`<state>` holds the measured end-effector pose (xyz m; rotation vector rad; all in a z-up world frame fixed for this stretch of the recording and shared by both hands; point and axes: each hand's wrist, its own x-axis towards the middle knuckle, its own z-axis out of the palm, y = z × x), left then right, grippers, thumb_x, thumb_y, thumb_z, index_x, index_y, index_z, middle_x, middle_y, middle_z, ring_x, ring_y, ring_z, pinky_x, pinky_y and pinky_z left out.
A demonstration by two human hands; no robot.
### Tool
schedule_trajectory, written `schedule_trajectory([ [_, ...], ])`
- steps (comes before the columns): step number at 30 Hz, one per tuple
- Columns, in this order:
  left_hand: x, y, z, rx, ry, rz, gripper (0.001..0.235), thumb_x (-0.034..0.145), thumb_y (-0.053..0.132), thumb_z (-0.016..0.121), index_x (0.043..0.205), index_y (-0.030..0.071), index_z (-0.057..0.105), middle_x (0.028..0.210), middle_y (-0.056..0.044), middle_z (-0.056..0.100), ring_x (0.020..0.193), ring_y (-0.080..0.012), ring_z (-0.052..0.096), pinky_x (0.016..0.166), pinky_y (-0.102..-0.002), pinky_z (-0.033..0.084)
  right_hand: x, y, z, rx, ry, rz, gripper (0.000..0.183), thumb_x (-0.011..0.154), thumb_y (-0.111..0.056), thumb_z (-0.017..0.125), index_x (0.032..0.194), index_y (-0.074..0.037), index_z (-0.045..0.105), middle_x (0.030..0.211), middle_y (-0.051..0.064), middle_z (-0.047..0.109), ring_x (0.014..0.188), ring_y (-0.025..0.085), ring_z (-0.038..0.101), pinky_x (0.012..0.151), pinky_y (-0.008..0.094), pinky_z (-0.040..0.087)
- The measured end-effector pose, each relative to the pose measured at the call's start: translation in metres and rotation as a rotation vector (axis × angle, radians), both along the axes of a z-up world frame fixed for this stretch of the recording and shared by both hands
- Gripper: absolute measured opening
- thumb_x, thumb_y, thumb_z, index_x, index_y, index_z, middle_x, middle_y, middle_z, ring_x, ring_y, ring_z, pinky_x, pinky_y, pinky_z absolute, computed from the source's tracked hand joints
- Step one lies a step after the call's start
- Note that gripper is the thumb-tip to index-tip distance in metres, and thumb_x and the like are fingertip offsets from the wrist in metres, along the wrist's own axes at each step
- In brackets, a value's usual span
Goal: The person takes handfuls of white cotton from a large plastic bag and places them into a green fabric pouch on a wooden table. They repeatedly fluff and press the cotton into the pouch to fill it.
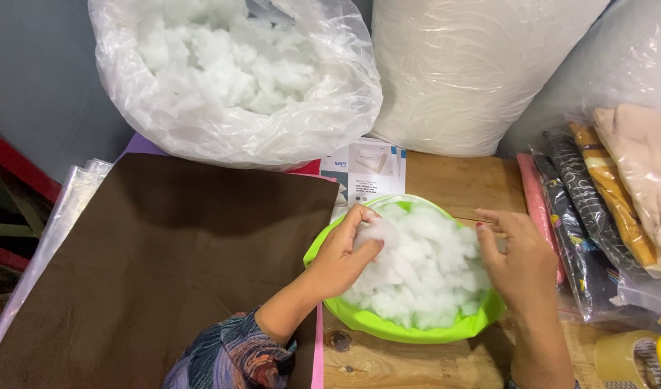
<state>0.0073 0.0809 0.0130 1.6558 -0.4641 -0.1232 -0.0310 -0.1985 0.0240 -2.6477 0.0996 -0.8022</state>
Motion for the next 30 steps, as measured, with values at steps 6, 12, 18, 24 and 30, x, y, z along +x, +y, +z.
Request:
schedule_trajectory([
  [6, 0.0, 0.0, 0.0, 0.047, 0.032, 0.027, 0.018, 0.089, 0.024, 0.059, 0.104, 0.02, 0.05, 0.093, 0.007, 0.051, 0.075, -0.0123, 0.042, 0.075, -0.03, 0.037, 0.005, 0.021, 0.004, 0.039, 0.511, -0.007, 0.017, 0.088, -0.026, 0.069, 0.101, -0.029, 0.079, 0.105, -0.011, 0.083, 0.09, 0.018, 0.075, 0.082, 0.035, 0.051],
  [12, -0.001, 0.0, -0.001, 0.036, 0.045, 0.02, 0.016, 0.09, 0.024, 0.06, 0.103, 0.02, 0.052, 0.095, 0.008, 0.05, 0.077, -0.0104, 0.042, 0.073, -0.028, 0.036, 0.02, -0.008, -0.041, -0.099, 0.512, 0.127, 0.039, 0.083, -0.023, 0.064, 0.12, -0.026, 0.075, 0.126, -0.003, 0.076, 0.115, 0.025, 0.071, 0.093, 0.04, 0.052],
  [18, 0.005, -0.002, -0.013, -0.009, -0.147, -0.006, 0.026, 0.088, 0.016, 0.061, 0.114, 0.016, 0.063, 0.116, 0.001, 0.061, 0.108, -0.0149, 0.059, 0.094, -0.028, 0.043, -0.011, 0.033, 0.014, 0.205, 0.04, 0.08, 0.02, 0.096, -0.017, 0.062, 0.109, -0.019, 0.077, 0.109, -0.003, 0.076, 0.089, 0.015, 0.069, 0.06, 0.029, 0.042],
  [24, 0.002, -0.003, -0.011, 0.045, -0.135, -0.018, 0.046, 0.08, 0.009, 0.051, 0.124, 0.02, 0.059, 0.125, 0.002, 0.063, 0.113, -0.0121, 0.058, 0.068, -0.026, 0.045, 0.015, 0.035, -0.042, -0.217, 0.353, 0.577, 0.062, 0.098, -0.047, 0.054, 0.149, -0.013, 0.047, 0.167, 0.008, 0.034, 0.154, 0.032, 0.027, 0.122, 0.049, 0.02],
  [30, 0.001, -0.003, -0.005, 0.034, 0.04, 0.013, 0.027, 0.087, 0.023, 0.067, 0.114, 0.021, 0.066, 0.114, 0.008, 0.067, 0.082, -0.01, 0.051, 0.084, -0.026, 0.046, 0.004, 0.035, -0.015, 0.05, -0.003, 0.446, 0.04, 0.097, -0.03, 0.059, 0.134, -0.016, 0.066, 0.143, 0.011, 0.062, 0.132, 0.026, 0.058, 0.111, 0.041, 0.04],
])
